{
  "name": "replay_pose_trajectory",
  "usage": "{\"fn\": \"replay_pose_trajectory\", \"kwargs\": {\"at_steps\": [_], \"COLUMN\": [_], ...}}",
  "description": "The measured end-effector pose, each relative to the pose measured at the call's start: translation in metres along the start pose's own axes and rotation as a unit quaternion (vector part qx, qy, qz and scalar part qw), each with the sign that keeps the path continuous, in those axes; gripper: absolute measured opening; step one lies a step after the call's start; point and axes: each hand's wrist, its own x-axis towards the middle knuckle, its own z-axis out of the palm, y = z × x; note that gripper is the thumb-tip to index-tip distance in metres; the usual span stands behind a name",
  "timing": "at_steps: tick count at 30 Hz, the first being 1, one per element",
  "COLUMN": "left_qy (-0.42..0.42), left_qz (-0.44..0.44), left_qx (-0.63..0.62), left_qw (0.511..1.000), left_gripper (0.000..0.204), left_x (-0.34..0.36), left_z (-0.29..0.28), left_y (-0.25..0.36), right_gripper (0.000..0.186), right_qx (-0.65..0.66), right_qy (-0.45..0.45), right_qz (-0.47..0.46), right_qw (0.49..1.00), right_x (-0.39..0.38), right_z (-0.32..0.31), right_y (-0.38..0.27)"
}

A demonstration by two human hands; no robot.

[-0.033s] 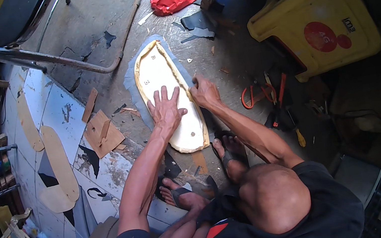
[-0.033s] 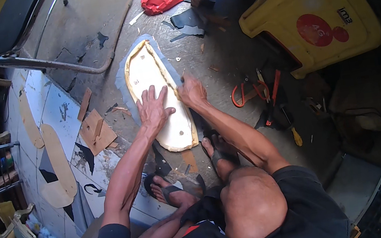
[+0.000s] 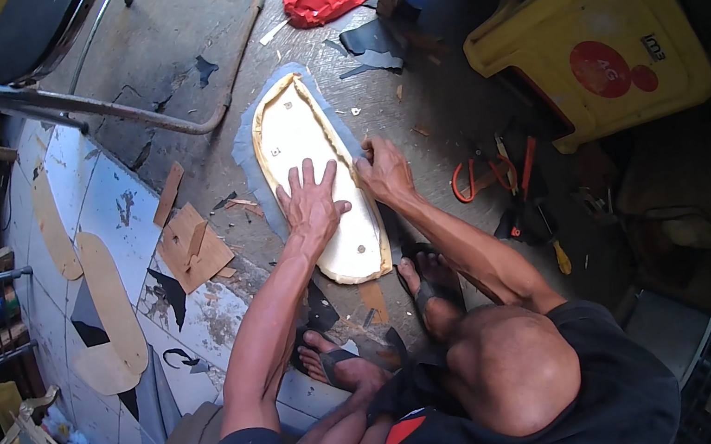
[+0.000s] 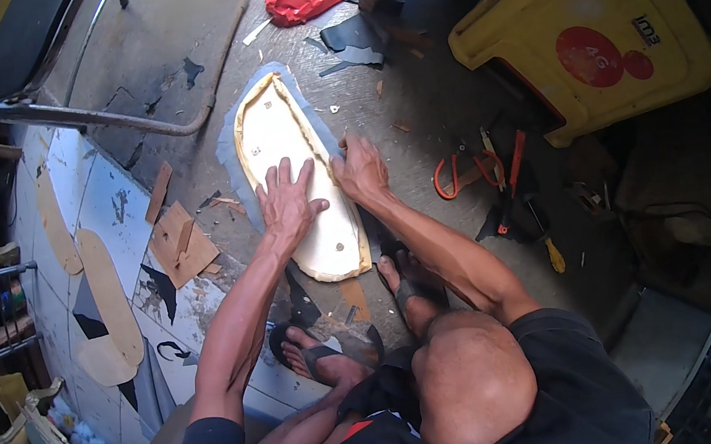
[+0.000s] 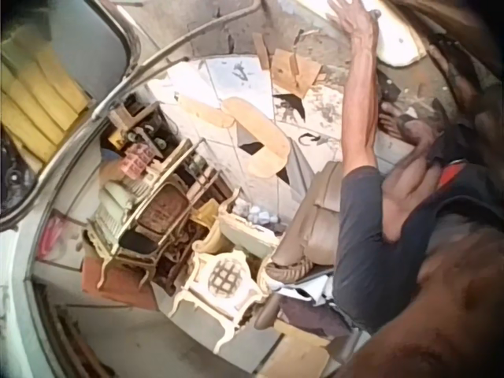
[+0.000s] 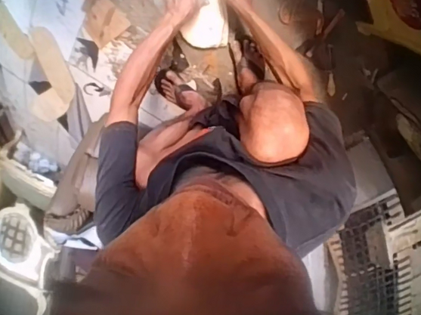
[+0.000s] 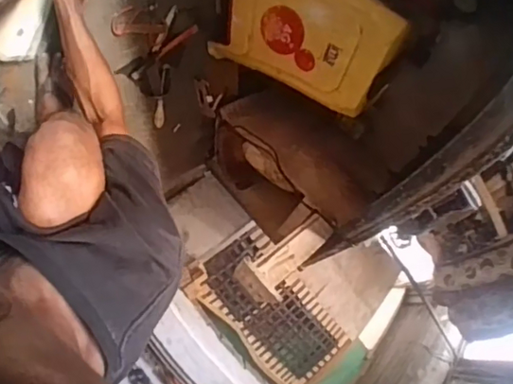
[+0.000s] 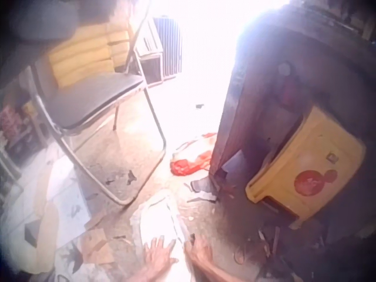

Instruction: The person prepares a wooden base by marking and hammering it, trims a piece of foam with shears, and then attaches a black fabric covering to the foam and base using a staple gun.

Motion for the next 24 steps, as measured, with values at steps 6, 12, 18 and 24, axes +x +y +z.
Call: {"fn": "replay_pose_trajectory", "kwargs": {"at_steps": [6,12,18,24], "left_qy": [0.001,-0.013,-0.019,0.023], "left_qz": [-0.002,-0.027,-0.034,-0.022], "left_qx": [0.005,-0.005,-0.012,-0.015], "left_qw": [1.000,1.000,0.999,0.999], "left_gripper": [0.087,0.088,0.088,0.084], "left_x": [0.000,0.002,0.003,-0.004], "left_z": [0.002,-0.009,-0.011,-0.006], "left_y": [-0.003,0.003,0.008,0.000], "right_gripper": [0.044,0.036,0.038,0.039], "right_qx": [-0.067,-0.126,-0.194,0.039], "right_qy": [-0.100,-0.125,-0.190,-0.225], "right_qz": [0.010,0.023,0.048,0.013], "right_qw": [0.993,0.984,0.961,0.974], "right_x": [-0.007,-0.016,-0.037,-0.052], "right_z": [-0.005,-0.005,-0.007,-0.025], "right_y": [0.002,0.002,0.020,0.029]}}
